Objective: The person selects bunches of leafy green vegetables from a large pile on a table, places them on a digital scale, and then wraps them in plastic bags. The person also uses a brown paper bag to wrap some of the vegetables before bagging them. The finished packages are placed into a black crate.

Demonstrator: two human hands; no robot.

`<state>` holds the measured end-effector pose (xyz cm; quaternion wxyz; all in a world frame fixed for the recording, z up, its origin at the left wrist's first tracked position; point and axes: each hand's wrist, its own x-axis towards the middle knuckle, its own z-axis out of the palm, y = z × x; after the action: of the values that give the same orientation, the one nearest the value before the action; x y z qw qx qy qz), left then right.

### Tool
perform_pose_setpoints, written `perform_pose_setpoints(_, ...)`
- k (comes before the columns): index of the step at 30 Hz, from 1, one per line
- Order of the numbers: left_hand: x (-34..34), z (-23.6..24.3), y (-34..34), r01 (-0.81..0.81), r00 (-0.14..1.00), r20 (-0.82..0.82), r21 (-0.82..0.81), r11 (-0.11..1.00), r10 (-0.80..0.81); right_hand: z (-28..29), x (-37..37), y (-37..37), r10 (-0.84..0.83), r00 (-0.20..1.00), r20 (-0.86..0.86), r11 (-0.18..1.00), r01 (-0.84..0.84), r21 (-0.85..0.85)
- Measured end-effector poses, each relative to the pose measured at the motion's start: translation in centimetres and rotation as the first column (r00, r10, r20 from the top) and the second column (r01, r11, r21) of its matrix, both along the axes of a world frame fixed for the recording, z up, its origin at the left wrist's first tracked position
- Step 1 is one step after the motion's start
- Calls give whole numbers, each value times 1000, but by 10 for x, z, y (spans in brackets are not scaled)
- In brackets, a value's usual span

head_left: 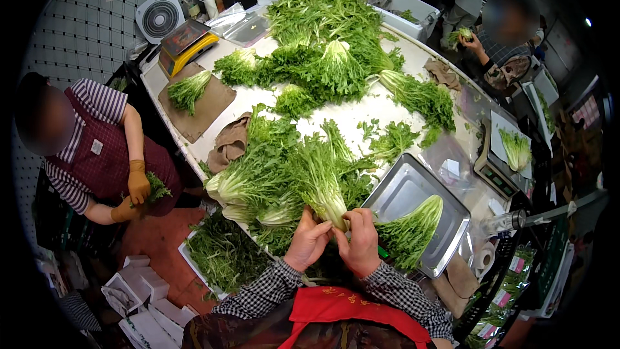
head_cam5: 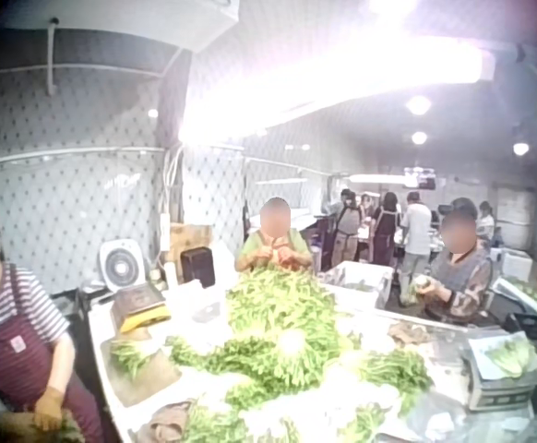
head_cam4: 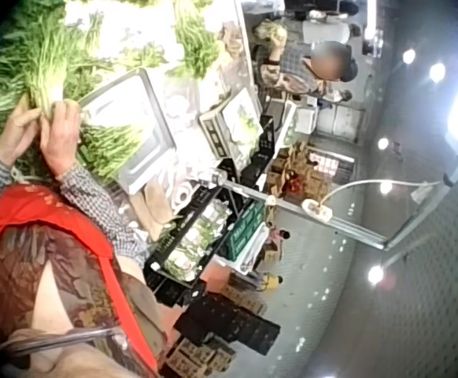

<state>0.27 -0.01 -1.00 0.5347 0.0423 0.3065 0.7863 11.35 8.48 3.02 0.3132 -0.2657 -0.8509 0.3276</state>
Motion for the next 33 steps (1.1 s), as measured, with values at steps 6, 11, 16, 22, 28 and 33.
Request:
perform_pose_setpoints(6,5,-4,0,-97,984,-154,-65,993,86,-5,-3,6,16,1000,24,996,-14,-87)
perform_pose_setpoints(11,11,-10,6,-232,909,-369,-60,971,194,-1,-6,2,28,995,96,1000,-29,4)
perform_pose_setpoints(16,-2,-58,-3,-118,990,85,13,993,117,0,-4,0,153,981,-116,986,-145,79)
perform_pose_setpoints(22,-17,-44,-2,155,929,320,130,979,-189,2,10,-12,352,914,-201,769,-405,-495)
perform_pose_setpoints(28,-16,-23,-7,30,991,131,34,999,-34,25,9,-1,135,850,-509,399,-517,-758)
perform_pose_setpoints(33,-10,-1,-10,-13,1000,19,-10,1000,13,35,-14,17,85,979,-187,816,-176,-551)
